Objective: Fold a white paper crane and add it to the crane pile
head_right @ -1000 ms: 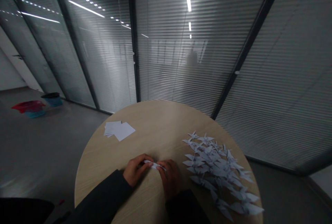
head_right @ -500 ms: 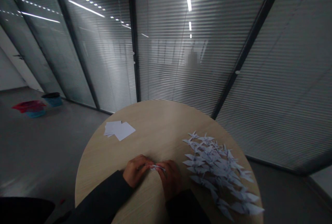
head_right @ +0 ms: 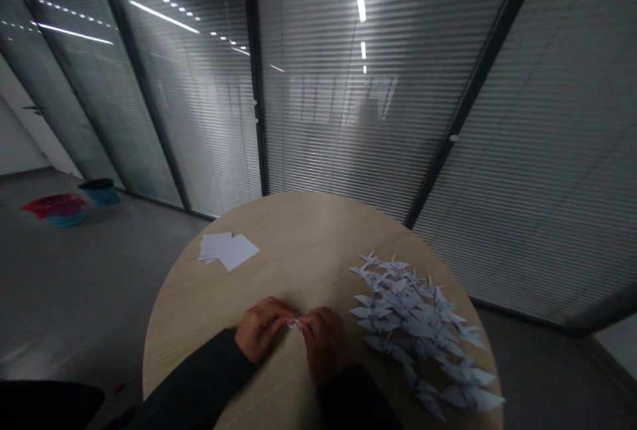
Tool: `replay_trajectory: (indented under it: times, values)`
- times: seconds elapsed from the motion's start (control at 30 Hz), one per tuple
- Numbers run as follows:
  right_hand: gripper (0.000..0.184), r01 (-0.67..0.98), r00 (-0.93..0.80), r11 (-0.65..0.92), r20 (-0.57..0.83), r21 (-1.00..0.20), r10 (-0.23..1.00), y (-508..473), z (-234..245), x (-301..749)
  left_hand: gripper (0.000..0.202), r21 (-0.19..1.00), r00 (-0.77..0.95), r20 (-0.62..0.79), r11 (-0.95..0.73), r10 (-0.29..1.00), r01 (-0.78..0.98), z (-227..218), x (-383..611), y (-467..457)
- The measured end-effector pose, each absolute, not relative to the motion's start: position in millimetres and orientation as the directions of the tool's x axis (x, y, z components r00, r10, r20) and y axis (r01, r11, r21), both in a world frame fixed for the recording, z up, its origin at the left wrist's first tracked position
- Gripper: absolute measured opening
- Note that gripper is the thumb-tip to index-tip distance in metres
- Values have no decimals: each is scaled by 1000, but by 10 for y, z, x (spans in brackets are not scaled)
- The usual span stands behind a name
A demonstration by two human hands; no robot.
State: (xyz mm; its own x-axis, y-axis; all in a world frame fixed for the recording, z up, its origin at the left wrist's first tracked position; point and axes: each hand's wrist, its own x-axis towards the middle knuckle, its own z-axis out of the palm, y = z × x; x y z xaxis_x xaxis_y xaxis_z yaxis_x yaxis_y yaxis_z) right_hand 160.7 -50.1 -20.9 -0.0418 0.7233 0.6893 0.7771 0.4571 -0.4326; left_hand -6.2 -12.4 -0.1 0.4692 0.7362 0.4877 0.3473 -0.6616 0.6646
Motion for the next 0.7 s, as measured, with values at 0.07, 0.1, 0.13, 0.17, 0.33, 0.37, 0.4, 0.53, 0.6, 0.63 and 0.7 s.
replay_trajectory:
  times: [0.07,0.1,0.13,0.17,0.33,0.37,0.4,0.53,0.6,0.63,0.7]
  values:
    - [28,766,-37,461,686,-447,727,-494,-213,1596,34,692,465,477,-645,745,323,2,-61,-124]
    - [28,763,-37,466,688,-449,724,-489,-219,1593,34,714,467,459,-626,756,312,-1,-60,-120]
    - [28,762,-32,465,690,-451,723,-482,-226,1592,34,739,468,432,-600,771,307,-8,-59,-111]
    - [28,763,-23,459,690,-456,723,-474,-236,1594,33,763,465,401,-569,789,308,-17,-58,-101]
    - [25,761,2,445,689,-471,725,-431,-277,1632,25,843,386,274,-413,881,344,-77,-58,-42]
    - [24,760,0,452,695,-468,719,-425,-280,1638,24,849,376,262,-397,889,349,-79,-59,-37]
    - [23,758,3,455,701,-467,713,-421,-281,1641,24,851,369,253,-388,894,355,-75,-60,-35]
    - [22,748,-10,477,712,-460,702,-422,-271,1630,26,823,382,237,-393,894,410,-7,-66,-58]
    - [23,744,-25,489,713,-454,701,-430,-262,1620,28,807,395,240,-409,887,426,32,-67,-75]
    - [23,745,-30,490,710,-454,704,-434,-258,1616,28,802,404,243,-417,882,427,45,-65,-84]
    - [25,748,-36,481,697,-456,716,-446,-246,1611,30,796,422,251,-434,871,422,52,-59,-97]
